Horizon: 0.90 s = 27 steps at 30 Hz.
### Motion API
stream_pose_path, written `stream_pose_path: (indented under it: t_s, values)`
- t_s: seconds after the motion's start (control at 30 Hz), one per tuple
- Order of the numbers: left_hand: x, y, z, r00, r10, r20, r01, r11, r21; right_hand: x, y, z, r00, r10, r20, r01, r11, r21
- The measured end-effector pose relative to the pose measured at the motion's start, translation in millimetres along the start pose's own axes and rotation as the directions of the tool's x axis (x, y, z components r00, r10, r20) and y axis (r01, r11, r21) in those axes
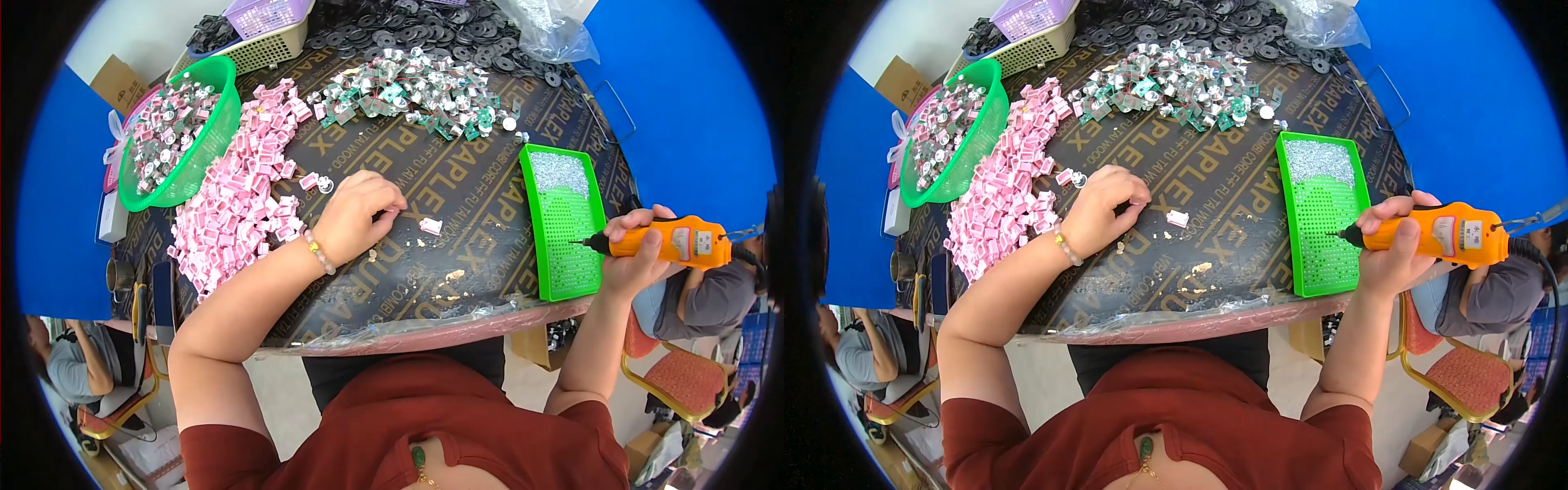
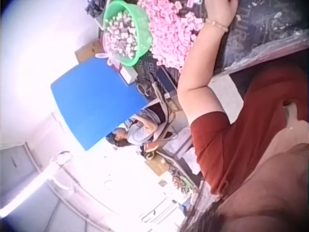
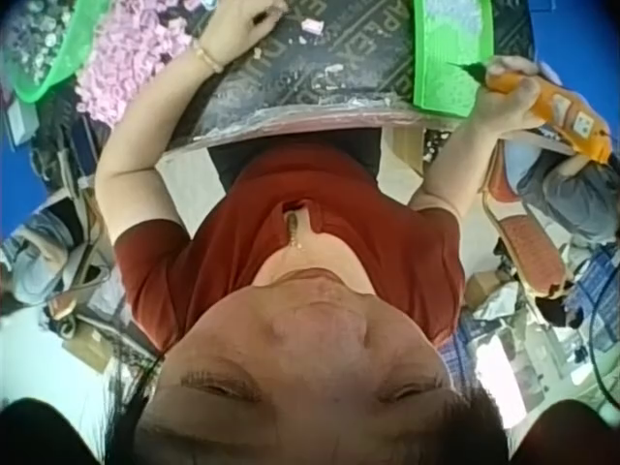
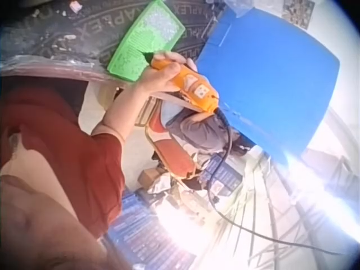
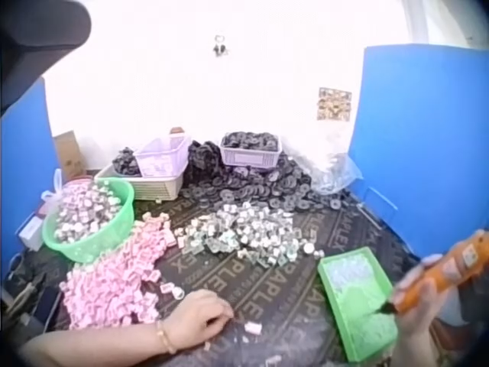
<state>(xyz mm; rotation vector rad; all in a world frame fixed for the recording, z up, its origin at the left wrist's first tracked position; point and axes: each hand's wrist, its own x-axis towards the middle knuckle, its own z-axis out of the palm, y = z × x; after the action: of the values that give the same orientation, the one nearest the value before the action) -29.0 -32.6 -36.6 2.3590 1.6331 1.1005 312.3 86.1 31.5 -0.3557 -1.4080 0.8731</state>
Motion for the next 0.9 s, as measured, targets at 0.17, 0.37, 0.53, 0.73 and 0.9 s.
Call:
stream_pose_path:
  t_s: [0.17, 0.37, 0.53, 0.73, 0.9]
  values:
    - [-4.0, -1.9, -5.0, 0.981, -0.180, 0.068, 0.182, 0.983, -0.030, 2.0, 0.8, -2.5, 1.000, 0.000, -0.007, 0.000, 1.000, 0.003]
    - [6.9, 9.5, -0.8, 0.926, -0.361, 0.112, 0.378, 0.885, -0.272, 3.7, 0.8, -3.3, 1.000, 0.012, -0.010, -0.012, 1.000, 0.001]
    - [-3.7, 21.6, 9.2, 0.963, -0.253, 0.088, 0.265, 0.946, -0.186, 2.8, -0.9, -9.4, 1.000, 0.007, -0.017, -0.007, 1.000, -0.013]
    - [12.2, 17.8, 5.3, 0.982, -0.181, 0.055, 0.184, 0.980, -0.073, 5.5, -2.7, -14.4, 0.999, 0.005, -0.040, -0.006, 1.000, -0.019]
    - [81.7, -28.8, 20.0, 0.975, 0.224, -0.005, -0.190, 0.838, 0.512, 17.3, 9.7, -2.5, 0.996, 0.082, -0.033, -0.080, 0.995, 0.067]
